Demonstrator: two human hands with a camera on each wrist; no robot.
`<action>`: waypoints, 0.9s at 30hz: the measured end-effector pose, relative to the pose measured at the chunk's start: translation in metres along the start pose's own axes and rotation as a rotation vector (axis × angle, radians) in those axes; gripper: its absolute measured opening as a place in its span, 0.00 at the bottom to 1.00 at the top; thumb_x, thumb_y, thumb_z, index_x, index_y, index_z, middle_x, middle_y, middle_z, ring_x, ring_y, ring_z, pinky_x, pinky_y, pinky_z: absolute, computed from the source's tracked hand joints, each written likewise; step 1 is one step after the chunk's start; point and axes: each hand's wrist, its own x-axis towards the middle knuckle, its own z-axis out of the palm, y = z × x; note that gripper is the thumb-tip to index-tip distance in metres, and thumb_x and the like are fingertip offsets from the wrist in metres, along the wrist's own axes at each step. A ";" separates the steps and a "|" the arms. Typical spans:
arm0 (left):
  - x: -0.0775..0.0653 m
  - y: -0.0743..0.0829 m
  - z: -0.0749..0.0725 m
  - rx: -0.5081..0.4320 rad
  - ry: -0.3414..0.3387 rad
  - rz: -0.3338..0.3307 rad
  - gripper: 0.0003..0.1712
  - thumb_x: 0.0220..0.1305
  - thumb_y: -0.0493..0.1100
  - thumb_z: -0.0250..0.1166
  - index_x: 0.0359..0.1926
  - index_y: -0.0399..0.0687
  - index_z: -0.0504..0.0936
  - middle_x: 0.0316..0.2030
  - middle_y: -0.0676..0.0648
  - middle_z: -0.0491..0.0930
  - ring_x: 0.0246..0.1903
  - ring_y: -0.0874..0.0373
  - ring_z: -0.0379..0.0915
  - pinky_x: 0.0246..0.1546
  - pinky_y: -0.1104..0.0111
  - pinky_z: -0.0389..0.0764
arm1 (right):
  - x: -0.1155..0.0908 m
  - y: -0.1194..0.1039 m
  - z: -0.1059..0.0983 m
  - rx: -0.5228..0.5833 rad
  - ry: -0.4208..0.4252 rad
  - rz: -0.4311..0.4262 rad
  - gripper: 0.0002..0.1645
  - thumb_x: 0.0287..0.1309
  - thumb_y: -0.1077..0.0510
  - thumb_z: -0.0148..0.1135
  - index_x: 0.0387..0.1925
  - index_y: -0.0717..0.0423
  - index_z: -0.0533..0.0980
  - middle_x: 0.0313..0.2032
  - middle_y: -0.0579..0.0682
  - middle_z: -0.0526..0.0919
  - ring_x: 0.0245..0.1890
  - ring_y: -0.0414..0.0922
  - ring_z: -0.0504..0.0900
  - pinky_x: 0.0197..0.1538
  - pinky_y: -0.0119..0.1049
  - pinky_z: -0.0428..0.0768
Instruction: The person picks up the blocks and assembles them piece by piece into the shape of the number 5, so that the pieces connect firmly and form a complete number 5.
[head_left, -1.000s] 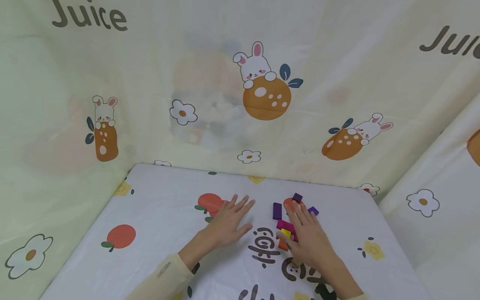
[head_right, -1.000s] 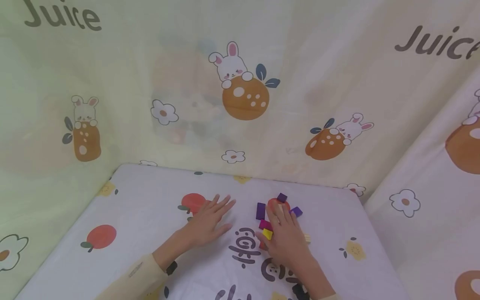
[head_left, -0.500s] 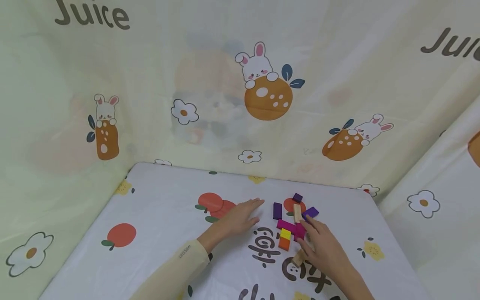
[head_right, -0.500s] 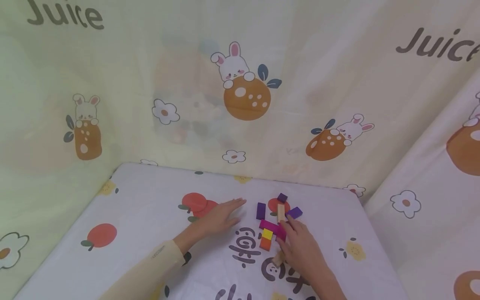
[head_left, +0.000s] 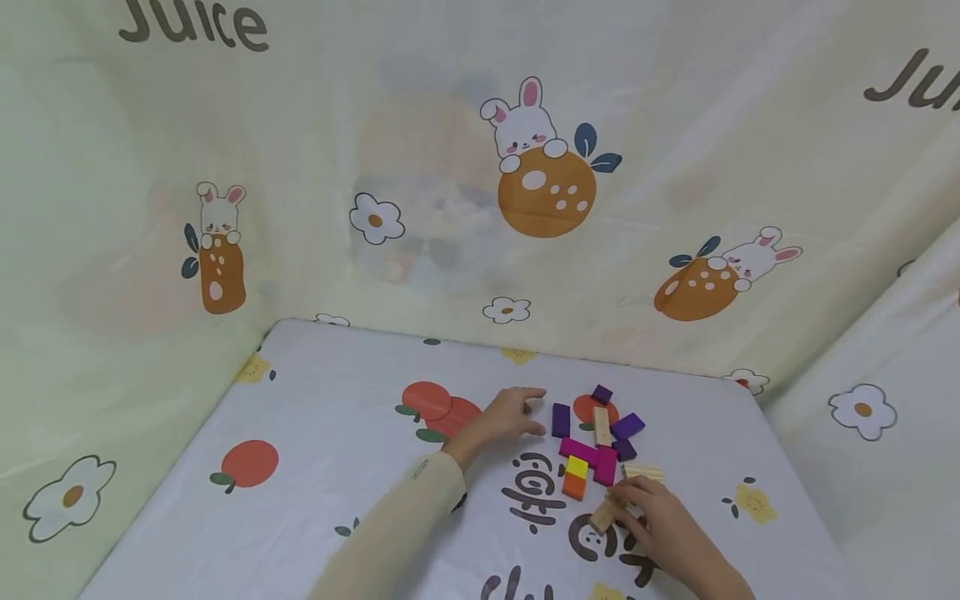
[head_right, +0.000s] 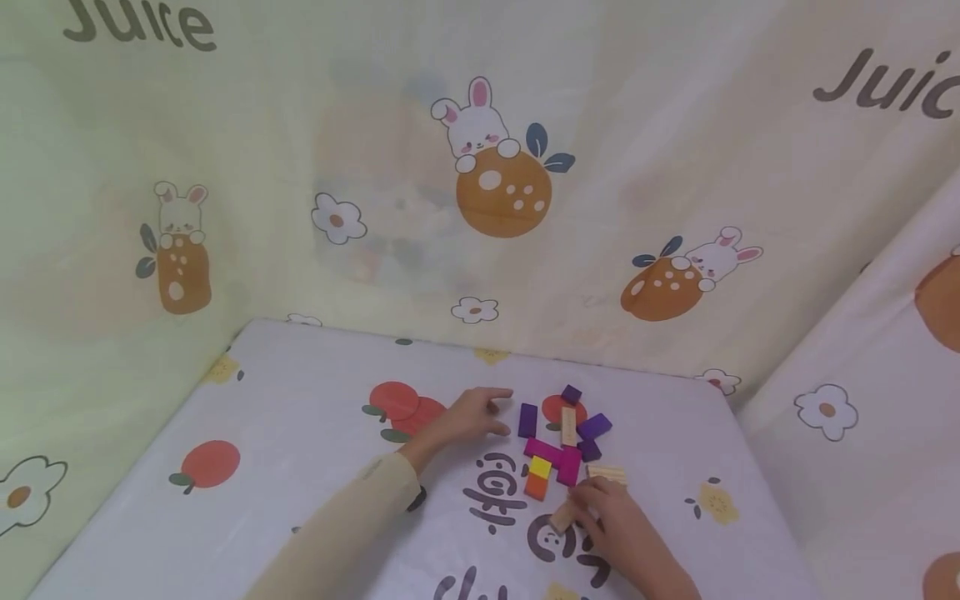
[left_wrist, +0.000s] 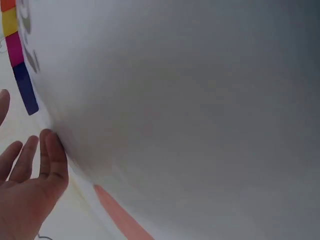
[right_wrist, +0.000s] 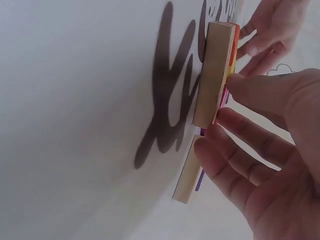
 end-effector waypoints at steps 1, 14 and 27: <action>0.003 0.001 0.001 -0.007 -0.009 -0.009 0.41 0.63 0.40 0.78 0.76 0.50 0.74 0.69 0.45 0.80 0.57 0.52 0.81 0.52 0.65 0.86 | -0.001 0.001 0.001 0.006 -0.001 0.003 0.15 0.61 0.61 0.76 0.50 0.50 0.87 0.50 0.47 0.86 0.50 0.44 0.83 0.46 0.35 0.89; 0.014 0.018 0.013 0.114 -0.091 0.014 0.40 0.62 0.36 0.77 0.74 0.49 0.75 0.72 0.46 0.77 0.64 0.52 0.76 0.69 0.62 0.78 | -0.002 -0.001 0.005 -0.081 -0.003 -0.013 0.21 0.59 0.63 0.77 0.54 0.50 0.88 0.53 0.47 0.83 0.49 0.43 0.81 0.54 0.41 0.88; 0.020 0.011 0.016 0.223 -0.056 0.082 0.38 0.60 0.38 0.78 0.71 0.46 0.78 0.68 0.44 0.79 0.64 0.52 0.75 0.70 0.64 0.76 | 0.006 0.011 0.004 0.064 -0.019 0.073 0.16 0.58 0.67 0.76 0.49 0.55 0.88 0.46 0.47 0.82 0.35 0.38 0.76 0.34 0.26 0.78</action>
